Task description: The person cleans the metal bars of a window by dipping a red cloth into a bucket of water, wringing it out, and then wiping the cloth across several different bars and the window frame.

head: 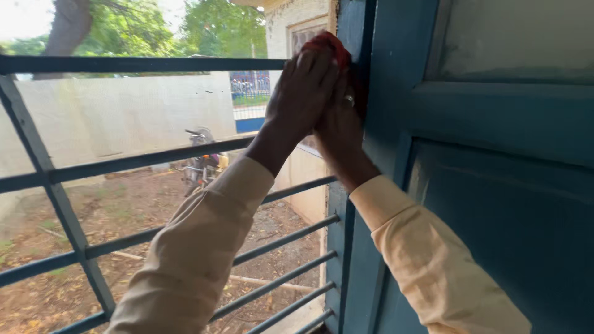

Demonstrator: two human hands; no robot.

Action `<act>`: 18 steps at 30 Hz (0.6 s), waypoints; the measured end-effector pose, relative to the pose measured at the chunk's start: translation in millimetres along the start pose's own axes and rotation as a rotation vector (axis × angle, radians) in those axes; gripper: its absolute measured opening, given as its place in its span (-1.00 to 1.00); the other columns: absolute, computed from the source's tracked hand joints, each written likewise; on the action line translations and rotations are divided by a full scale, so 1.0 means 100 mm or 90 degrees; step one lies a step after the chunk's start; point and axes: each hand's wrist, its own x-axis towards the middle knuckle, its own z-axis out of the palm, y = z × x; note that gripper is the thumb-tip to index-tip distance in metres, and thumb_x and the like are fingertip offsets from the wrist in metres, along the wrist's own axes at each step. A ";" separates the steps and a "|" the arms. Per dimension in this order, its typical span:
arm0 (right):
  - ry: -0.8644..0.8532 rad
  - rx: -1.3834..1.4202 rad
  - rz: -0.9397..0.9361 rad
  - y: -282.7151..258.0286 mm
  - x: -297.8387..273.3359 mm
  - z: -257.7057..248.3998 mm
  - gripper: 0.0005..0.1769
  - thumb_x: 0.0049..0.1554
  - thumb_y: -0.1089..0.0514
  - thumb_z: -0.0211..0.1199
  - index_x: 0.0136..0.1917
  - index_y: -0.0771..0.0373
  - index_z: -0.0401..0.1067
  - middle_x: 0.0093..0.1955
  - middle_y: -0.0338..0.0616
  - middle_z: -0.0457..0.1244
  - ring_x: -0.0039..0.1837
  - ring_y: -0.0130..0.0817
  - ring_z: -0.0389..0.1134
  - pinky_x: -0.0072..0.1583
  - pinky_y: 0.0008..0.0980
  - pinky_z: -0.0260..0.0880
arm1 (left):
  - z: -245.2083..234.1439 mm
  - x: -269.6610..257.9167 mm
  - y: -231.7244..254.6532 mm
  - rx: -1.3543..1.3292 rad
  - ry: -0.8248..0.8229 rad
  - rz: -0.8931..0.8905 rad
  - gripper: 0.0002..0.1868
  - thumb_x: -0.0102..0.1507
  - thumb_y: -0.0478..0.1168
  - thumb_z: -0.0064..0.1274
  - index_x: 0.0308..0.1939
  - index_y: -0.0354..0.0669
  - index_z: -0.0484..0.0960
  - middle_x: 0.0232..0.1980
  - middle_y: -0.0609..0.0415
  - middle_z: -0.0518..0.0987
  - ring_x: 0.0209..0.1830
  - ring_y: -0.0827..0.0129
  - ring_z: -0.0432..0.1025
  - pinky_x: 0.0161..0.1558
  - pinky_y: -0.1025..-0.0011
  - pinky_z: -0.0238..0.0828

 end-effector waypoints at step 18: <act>-0.067 -0.136 -0.133 0.32 0.08 -0.22 -0.37 0.16 0.09 0.23 0.38 0.56 0.34 0.40 0.33 0.18 0.45 0.12 0.15 0.44 -0.29 0.14 | 0.44 -0.09 0.13 -0.415 0.009 -0.068 -0.34 0.05 -0.27 0.16 0.24 -0.41 0.48 0.23 -0.34 0.48 0.24 -0.23 0.41 0.25 0.05 0.32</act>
